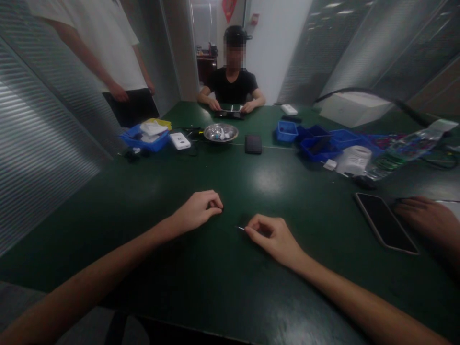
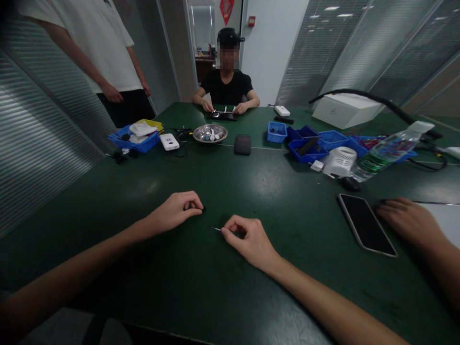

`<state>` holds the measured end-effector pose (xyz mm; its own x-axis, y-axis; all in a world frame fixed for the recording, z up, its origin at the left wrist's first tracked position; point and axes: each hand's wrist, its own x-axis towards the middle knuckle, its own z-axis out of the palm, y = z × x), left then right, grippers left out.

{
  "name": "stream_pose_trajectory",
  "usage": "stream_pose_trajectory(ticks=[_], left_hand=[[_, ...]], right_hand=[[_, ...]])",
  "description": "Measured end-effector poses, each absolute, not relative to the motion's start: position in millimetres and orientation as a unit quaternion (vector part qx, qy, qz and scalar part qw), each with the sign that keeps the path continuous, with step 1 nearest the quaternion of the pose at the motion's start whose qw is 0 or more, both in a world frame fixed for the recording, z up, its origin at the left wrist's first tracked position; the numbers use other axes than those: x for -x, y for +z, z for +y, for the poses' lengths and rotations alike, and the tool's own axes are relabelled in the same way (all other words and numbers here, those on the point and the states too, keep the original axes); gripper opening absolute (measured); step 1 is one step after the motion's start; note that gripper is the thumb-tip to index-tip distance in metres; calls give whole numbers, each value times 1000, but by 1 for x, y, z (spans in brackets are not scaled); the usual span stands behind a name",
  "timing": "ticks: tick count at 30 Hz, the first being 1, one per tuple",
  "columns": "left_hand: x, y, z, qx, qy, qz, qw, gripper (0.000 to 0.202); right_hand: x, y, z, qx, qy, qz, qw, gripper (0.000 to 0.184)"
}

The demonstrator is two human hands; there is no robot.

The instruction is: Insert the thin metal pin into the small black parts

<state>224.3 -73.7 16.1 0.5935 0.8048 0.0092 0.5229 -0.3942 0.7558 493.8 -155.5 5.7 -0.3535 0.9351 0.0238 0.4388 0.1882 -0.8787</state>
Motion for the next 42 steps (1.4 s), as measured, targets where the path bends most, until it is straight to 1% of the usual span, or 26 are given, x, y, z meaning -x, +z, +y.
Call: stream_pose_trajectory(ticks=[4,6,10,14,18,21,32,38,42], left_hand=[[-256,13,-76,-796,160,362,458,15],[-263,11,-82,-804,156,333,468,18],[-265,7,-100,-849,197,280,403,20],[-260,0,-109,-865,221,283,350,27],[-258,-8,-109,-871,229,294,319,19],[-259,-10,-108,-878,234,285,304,17],[-262,-3,-108,-888,218,266,306,20],[-262,-1,-108,-884,204,267,325,17],[-261,1,-108,-885,199,261,329,21]], right_hand=[[-497,7,-157,500,403,-698,316,24],[-500,7,-157,516,387,-691,327,24],[-505,6,-157,529,362,-693,328,22],[-509,9,-154,524,367,-707,301,21],[-513,11,-152,523,374,-714,277,20],[-513,12,-151,515,378,-723,264,18],[-505,8,-150,492,369,-738,278,17],[-492,7,-151,461,359,-752,305,21],[-493,9,-153,442,370,-759,303,24]])
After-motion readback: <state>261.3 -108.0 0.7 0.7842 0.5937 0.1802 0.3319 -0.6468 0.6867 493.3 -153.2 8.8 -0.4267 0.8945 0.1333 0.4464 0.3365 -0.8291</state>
